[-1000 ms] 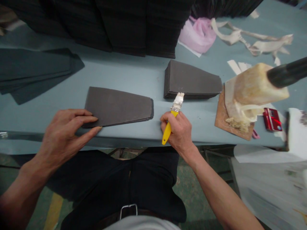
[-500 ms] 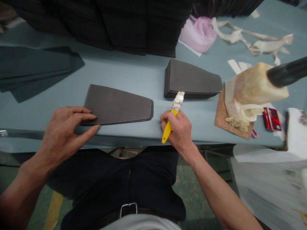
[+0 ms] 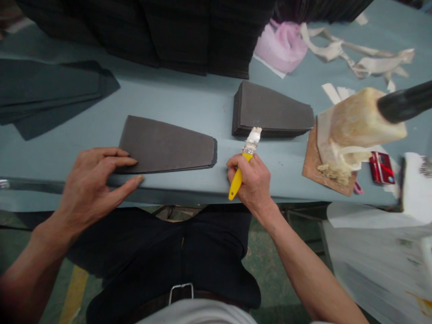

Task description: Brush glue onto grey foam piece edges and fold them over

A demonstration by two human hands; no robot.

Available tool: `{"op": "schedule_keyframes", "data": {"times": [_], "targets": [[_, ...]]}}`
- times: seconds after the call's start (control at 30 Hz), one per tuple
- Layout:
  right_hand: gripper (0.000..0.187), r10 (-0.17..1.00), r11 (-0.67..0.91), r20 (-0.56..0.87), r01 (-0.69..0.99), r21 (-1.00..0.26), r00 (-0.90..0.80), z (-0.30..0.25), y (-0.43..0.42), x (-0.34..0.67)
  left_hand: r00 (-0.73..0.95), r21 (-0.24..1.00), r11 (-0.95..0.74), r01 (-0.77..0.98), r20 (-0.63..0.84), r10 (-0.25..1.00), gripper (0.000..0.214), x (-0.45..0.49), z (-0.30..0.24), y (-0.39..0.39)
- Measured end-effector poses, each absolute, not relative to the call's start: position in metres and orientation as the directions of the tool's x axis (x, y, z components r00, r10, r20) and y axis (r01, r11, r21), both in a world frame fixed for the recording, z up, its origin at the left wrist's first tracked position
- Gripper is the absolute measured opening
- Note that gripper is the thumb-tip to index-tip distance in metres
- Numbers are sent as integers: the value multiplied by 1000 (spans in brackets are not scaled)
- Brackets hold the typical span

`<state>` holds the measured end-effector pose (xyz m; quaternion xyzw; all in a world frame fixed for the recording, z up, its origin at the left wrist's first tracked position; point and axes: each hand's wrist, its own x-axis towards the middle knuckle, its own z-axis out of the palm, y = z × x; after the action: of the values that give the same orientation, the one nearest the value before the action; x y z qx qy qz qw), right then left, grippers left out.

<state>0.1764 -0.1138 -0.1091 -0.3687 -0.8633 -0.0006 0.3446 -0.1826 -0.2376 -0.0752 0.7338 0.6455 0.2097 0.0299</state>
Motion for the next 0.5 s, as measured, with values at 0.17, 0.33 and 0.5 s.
{"op": "schedule_keyframes", "data": {"times": [0.17,0.33,0.5], "targets": [[14,646,726,586,632,-271,-490,-110,-113,178,7,340,-104,935,274,962,18,-180,-78,-236],[14,641,725,591,638,-258,-490,-110,-113,178,12,348,-107,931,266,964,17,-180,-79,-236],[17,637,728,594,636,-256,-491,-108,-113,176,55,285,-153,946,324,945,20,-183,-84,-238]]}}
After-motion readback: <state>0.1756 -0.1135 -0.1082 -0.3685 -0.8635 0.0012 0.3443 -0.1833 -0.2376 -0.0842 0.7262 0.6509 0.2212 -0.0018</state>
